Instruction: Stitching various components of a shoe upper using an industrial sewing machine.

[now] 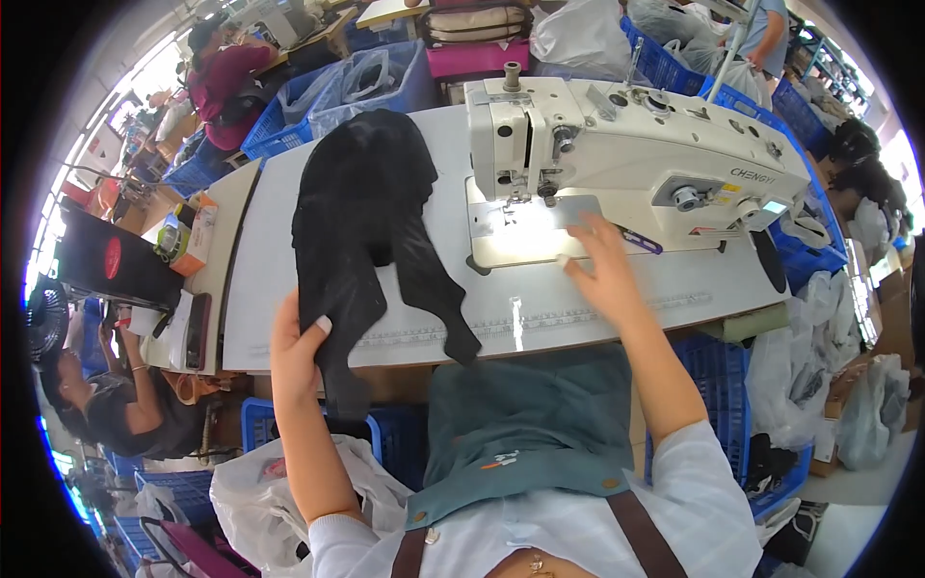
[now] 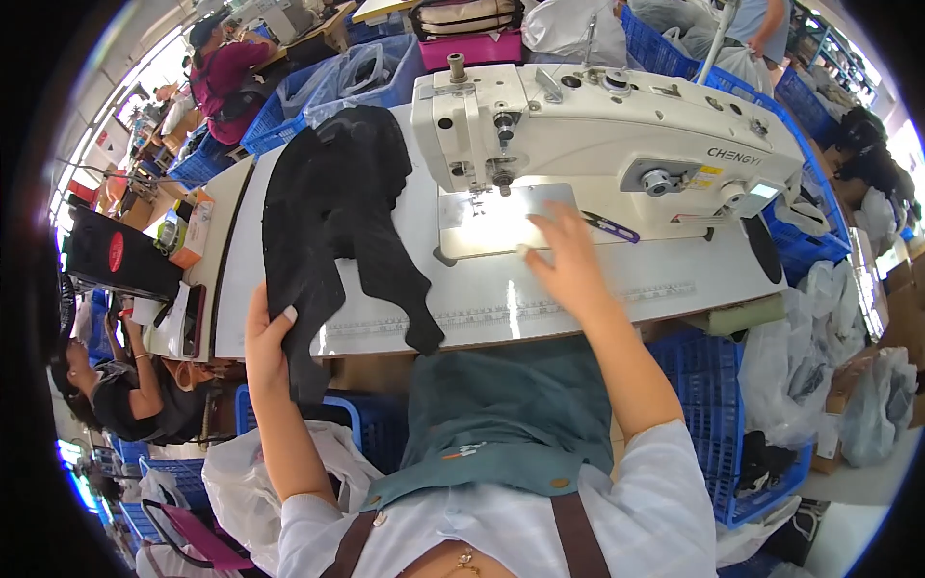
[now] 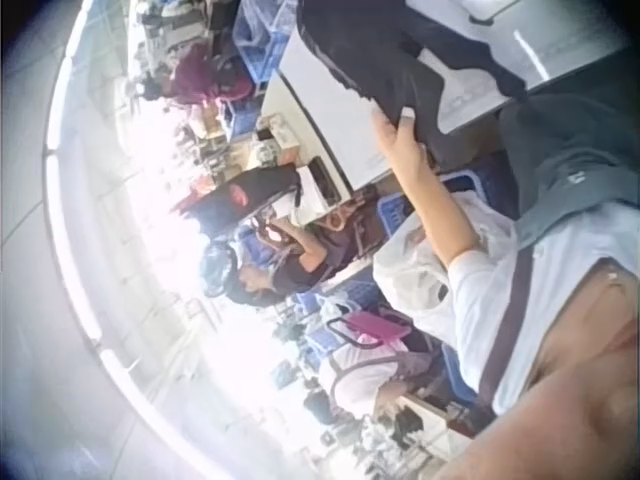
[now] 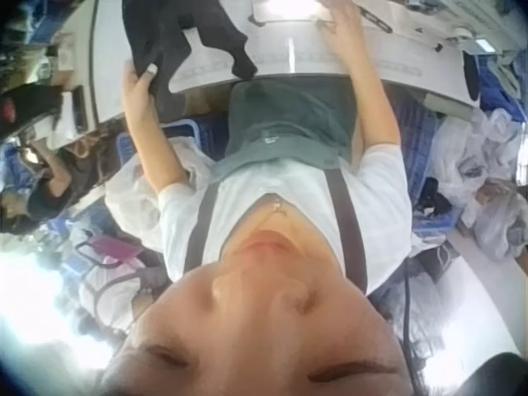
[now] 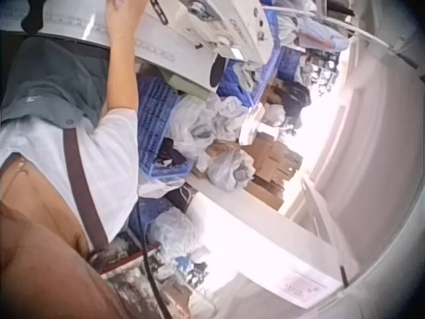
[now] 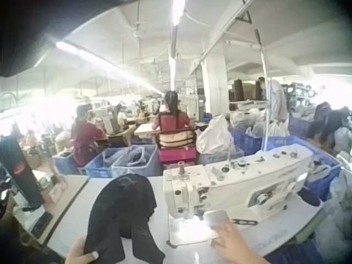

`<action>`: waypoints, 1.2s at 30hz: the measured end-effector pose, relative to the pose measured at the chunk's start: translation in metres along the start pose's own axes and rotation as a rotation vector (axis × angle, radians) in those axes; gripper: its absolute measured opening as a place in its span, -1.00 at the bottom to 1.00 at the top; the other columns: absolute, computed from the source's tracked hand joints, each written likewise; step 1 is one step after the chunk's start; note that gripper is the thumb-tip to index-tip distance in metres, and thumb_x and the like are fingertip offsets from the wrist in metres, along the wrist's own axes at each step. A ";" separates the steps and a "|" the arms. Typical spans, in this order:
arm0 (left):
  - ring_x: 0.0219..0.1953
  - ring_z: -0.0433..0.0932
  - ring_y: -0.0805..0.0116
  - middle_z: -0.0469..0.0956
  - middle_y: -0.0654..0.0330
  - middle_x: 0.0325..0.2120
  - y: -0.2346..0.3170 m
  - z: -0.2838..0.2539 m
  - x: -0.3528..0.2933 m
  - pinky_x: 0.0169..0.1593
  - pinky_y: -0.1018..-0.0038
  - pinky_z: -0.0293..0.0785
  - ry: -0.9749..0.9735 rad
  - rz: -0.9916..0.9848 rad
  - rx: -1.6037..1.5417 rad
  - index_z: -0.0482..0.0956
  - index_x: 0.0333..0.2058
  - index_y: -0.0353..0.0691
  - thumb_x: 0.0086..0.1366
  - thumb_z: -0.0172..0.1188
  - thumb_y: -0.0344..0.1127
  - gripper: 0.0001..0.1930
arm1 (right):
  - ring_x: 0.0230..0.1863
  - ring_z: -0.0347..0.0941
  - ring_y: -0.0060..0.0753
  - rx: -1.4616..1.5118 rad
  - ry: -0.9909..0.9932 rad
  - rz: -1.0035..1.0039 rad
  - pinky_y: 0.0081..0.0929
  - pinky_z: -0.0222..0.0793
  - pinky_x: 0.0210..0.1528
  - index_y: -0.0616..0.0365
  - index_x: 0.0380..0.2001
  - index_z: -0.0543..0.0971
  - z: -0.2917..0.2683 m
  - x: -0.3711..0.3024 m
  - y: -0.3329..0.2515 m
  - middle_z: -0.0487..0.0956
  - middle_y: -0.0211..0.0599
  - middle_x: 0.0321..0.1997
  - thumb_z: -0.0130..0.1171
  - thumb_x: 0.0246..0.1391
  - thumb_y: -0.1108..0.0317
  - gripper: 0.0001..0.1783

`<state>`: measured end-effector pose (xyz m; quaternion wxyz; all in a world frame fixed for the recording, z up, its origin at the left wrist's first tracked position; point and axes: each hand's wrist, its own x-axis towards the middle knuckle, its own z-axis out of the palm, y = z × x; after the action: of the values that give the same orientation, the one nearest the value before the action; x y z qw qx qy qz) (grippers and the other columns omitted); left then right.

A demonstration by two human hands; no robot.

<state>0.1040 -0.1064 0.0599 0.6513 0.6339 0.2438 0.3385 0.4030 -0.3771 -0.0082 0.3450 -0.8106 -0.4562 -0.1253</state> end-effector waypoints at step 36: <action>-0.30 0.53 -0.11 0.57 -0.05 -0.39 -0.051 0.152 0.039 -0.25 0.18 0.44 -0.268 0.282 0.897 0.51 -0.20 -0.24 0.27 0.07 -0.28 -0.80 | -0.45 0.48 -0.12 0.497 -0.006 0.347 -0.39 0.37 -0.36 0.23 -0.26 0.51 0.016 0.009 -0.039 0.55 -0.07 -0.45 0.13 0.12 0.33 -0.81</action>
<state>0.2501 -0.1758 0.0252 0.2874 0.9169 0.1912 0.2004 0.3740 -0.3466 0.0023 0.5475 -0.7677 -0.3286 0.0535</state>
